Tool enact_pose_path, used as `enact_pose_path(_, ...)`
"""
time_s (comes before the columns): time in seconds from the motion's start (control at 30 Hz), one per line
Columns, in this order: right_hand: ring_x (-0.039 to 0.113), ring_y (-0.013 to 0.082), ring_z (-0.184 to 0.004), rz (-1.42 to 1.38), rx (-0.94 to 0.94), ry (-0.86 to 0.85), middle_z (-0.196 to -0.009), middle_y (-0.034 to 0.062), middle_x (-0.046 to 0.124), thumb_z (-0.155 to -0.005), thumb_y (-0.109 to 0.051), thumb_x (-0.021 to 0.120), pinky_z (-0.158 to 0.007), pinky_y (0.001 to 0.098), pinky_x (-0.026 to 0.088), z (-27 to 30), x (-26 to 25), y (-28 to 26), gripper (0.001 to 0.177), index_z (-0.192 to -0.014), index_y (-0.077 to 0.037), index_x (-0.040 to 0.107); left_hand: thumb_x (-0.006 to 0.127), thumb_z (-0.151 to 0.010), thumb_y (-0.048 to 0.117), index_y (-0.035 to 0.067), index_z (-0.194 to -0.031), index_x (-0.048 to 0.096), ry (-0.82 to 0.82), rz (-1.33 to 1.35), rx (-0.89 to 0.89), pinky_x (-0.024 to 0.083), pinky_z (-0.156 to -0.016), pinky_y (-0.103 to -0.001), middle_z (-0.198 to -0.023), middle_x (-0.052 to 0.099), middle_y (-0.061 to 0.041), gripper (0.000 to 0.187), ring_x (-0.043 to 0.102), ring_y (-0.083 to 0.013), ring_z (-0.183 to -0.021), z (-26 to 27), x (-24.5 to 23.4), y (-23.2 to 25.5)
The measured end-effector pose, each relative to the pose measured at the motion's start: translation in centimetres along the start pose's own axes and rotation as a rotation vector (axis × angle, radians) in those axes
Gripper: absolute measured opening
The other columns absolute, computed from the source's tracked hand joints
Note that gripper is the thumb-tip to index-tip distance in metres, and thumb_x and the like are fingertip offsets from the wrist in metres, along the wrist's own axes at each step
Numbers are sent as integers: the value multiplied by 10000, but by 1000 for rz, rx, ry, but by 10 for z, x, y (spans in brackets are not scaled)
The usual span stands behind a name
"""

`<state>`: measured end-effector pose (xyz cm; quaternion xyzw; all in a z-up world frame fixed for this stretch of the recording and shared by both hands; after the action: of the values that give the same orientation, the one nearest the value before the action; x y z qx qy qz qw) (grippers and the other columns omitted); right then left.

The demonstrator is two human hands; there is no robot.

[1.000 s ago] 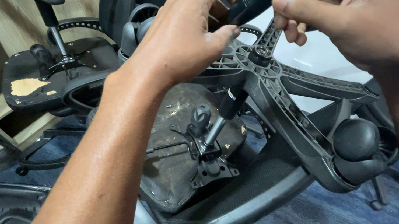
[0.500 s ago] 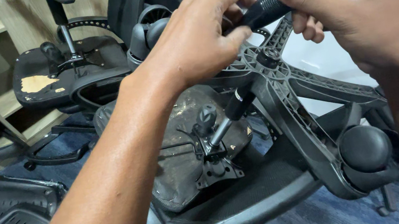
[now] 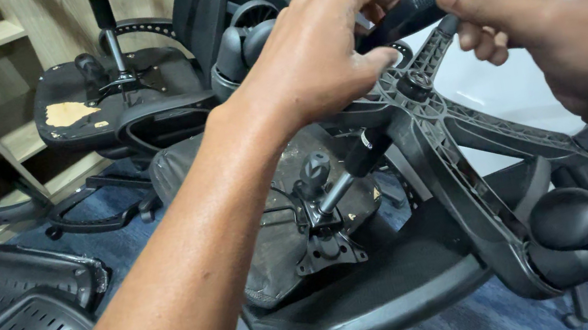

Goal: The person uses a black-handled screwdriver to tighten a screw into the central hub of a grey five-star chair base. The base is held steady with the left hand while the right hand turns the tool. The action continues for the duration of the clip.

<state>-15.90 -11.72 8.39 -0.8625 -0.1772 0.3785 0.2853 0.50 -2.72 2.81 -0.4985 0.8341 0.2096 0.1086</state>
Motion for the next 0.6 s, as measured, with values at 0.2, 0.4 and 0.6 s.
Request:
enact_pose_path(0.2, 587, 44, -619, 129, -44, 115, -780, 40, 657, -994, -162, 735, -563, 169, 457, 4, 5, -9, 202, -1070, 15, 673, 856, -788, 122, 67, -1029, 667, -14, 38, -157, 588, -774, -362, -913, 774, -82, 311, 781, -235, -909, 2, -6, 1)
enact_pose_path(0.4, 549, 27, -584, 140, 62, 266, -726, 18, 630, -973, -245, 775, -531, 158, 413, 17, 7, -9, 239, -913, -77, 617, 815, -800, 67, 54, -982, 646, -83, 190, -134, 605, -796, -334, -889, 779, -65, 249, 804, -189, -904, 1, -7, 3)
enact_pose_path(0.6, 572, 28, -616, 131, 31, 219, -774, 28, 649, -971, -196, 747, -543, 164, 421, 20, 13, -19, 218, -1027, -57, 589, 805, -792, 79, 58, -985, 670, -88, 129, -134, 589, -782, -343, -874, 765, -76, 236, 783, -202, -878, 3, -6, 3)
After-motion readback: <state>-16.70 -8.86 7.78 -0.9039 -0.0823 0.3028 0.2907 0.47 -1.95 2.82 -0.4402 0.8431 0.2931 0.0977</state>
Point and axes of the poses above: each hand's wrist, its own z-axis away from the middle knuckle, its own x-axis out of the palm, y = z × x, the point moved 4 cm from there along -z, towards the middle knuckle
